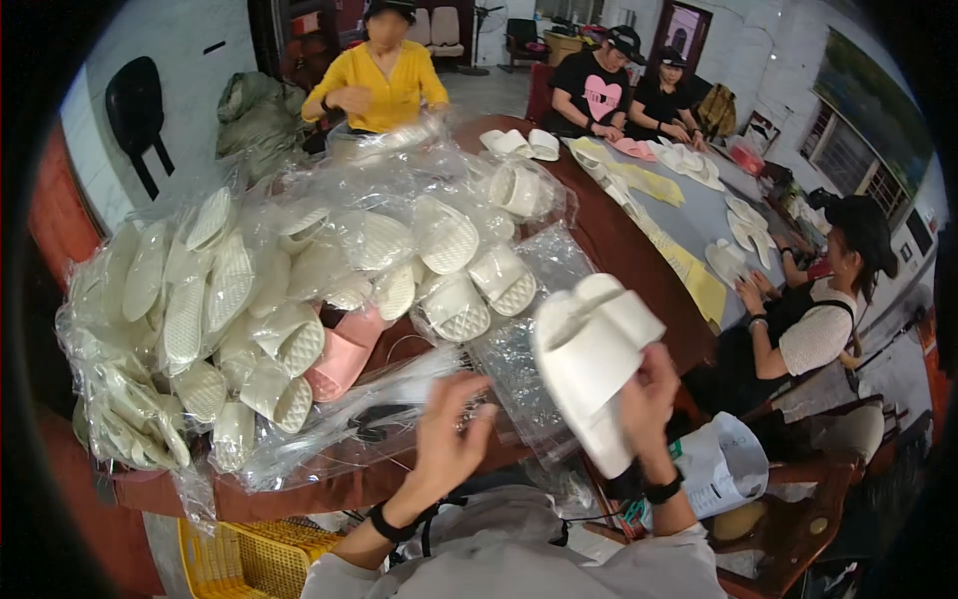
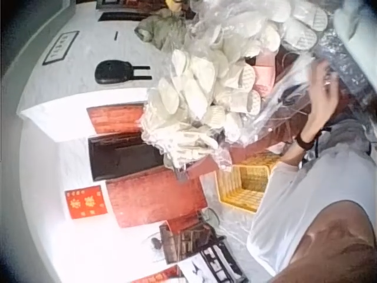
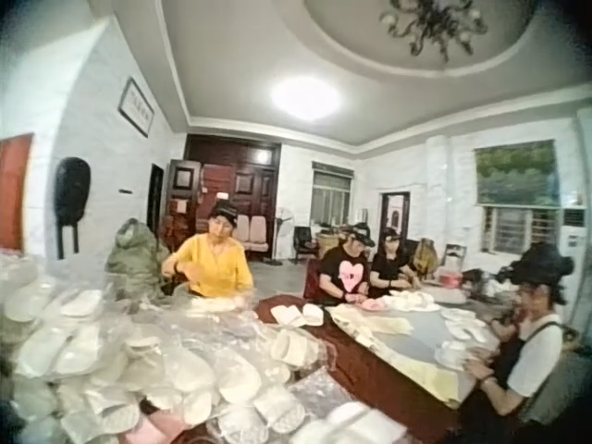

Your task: Inspecting white sandals, pairing them, and stringing them together for packaging.

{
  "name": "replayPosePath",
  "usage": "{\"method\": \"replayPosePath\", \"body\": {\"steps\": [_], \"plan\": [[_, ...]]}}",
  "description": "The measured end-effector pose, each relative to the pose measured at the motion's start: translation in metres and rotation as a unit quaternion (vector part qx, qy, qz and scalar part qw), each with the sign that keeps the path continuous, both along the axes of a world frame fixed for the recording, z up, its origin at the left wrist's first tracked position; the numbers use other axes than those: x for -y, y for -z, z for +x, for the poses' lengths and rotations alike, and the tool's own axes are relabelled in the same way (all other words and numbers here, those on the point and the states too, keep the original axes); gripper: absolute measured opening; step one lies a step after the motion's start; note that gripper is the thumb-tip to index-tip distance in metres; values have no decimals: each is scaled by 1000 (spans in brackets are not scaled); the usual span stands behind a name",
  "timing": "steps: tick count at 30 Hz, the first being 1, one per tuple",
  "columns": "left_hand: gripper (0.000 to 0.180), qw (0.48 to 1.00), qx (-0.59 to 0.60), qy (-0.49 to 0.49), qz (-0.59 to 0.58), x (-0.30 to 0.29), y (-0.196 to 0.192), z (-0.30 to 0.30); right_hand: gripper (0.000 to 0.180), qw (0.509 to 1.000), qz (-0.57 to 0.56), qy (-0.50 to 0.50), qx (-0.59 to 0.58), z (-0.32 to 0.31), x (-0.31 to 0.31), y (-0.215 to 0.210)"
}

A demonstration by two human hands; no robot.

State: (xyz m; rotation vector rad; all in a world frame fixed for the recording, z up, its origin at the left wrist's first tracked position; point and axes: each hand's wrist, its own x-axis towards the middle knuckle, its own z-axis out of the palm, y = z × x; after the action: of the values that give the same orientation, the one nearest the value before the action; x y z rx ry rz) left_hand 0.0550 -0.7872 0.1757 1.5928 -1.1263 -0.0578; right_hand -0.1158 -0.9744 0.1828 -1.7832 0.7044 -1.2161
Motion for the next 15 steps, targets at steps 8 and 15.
{"method": "replayPosePath", "body": {"steps": [8,15], "plan": [[43,950,111,209,204,12,56,-10,22,942,-138,247,-179,-40,196,44],[42,941,52,228,246,7,12,25,27,923,-168,245,-243,-31,303,95]]}}
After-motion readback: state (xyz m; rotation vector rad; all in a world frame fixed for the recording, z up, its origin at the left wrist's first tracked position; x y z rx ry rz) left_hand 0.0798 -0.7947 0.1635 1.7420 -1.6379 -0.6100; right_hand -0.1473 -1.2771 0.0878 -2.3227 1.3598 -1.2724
